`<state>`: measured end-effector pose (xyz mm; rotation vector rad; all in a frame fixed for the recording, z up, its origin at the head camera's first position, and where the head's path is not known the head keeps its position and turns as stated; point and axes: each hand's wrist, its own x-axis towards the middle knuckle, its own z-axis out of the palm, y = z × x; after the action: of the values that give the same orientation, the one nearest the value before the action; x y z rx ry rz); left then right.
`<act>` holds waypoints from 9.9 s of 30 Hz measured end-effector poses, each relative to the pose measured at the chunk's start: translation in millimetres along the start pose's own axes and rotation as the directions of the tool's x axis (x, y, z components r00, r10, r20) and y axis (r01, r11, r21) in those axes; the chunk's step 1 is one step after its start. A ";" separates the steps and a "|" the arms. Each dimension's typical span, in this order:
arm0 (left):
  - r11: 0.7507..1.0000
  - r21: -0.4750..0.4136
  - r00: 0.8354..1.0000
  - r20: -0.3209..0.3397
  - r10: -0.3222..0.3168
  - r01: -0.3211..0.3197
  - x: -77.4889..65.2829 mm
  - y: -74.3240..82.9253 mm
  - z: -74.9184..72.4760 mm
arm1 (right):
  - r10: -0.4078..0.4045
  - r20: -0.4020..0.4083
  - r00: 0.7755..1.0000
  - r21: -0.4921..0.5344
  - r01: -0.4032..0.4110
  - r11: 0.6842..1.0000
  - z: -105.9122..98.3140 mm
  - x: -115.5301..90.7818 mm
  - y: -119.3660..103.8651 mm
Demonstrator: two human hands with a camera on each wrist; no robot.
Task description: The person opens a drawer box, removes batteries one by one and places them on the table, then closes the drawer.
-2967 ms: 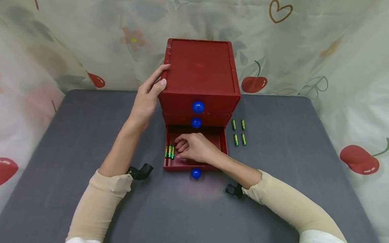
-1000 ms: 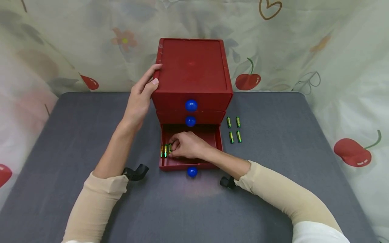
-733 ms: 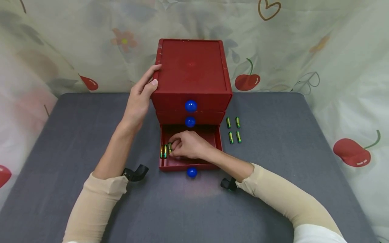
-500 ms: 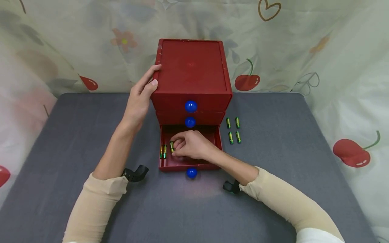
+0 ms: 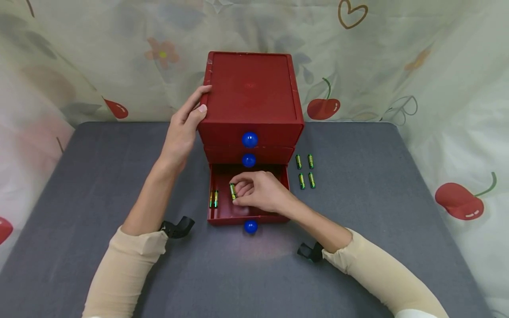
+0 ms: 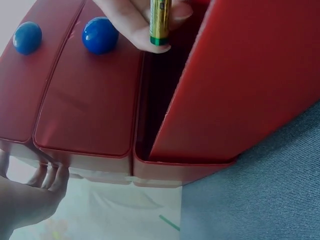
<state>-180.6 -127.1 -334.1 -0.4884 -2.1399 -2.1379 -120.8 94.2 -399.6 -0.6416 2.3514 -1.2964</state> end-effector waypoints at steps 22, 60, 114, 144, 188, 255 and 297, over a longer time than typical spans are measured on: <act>1.000 0.005 1.000 -0.002 -0.001 0.001 0.4 4.0 -0.7 | -0.074 -0.072 0.995 0.076 0.080 0.994 -19.4 -30.2 6.8; 0.999 0.048 1.000 0.020 -0.016 0.015 1.6 4.7 -2.3 | -0.037 -0.151 0.988 0.116 0.055 0.992 -70.6 -86.6 43.4; 0.998 0.060 1.000 0.007 -0.026 0.026 4.4 3.9 1.3 | 0.097 -0.147 0.984 0.001 -0.098 0.995 -77.0 -101.6 112.8; 0.998 0.046 0.999 0.006 -0.043 0.043 4.2 1.5 2.3 | 0.076 -0.176 0.982 -0.067 -0.089 0.994 -71.3 -101.0 117.8; 0.999 0.038 0.999 -0.010 -0.037 0.037 2.7 2.0 -1.6 | -0.197 -0.194 0.961 0.089 0.217 0.972 -55.7 -67.0 47.8; 0.999 0.025 0.999 0.012 -0.041 0.041 -1.2 -12.4 7.9 | -0.071 0.142 0.987 -0.107 0.087 0.990 26.0 32.1 28.7; 0.998 0.034 0.999 0.009 -0.051 0.051 -2.2 -11.7 11.1 | -0.111 0.098 0.989 -0.371 0.140 0.918 44.6 45.2 26.9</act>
<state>-180.0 -116.2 -346.2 -0.4474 -2.2133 -2.1264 -140.1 51.1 -450.0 -0.9536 2.5528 -0.8485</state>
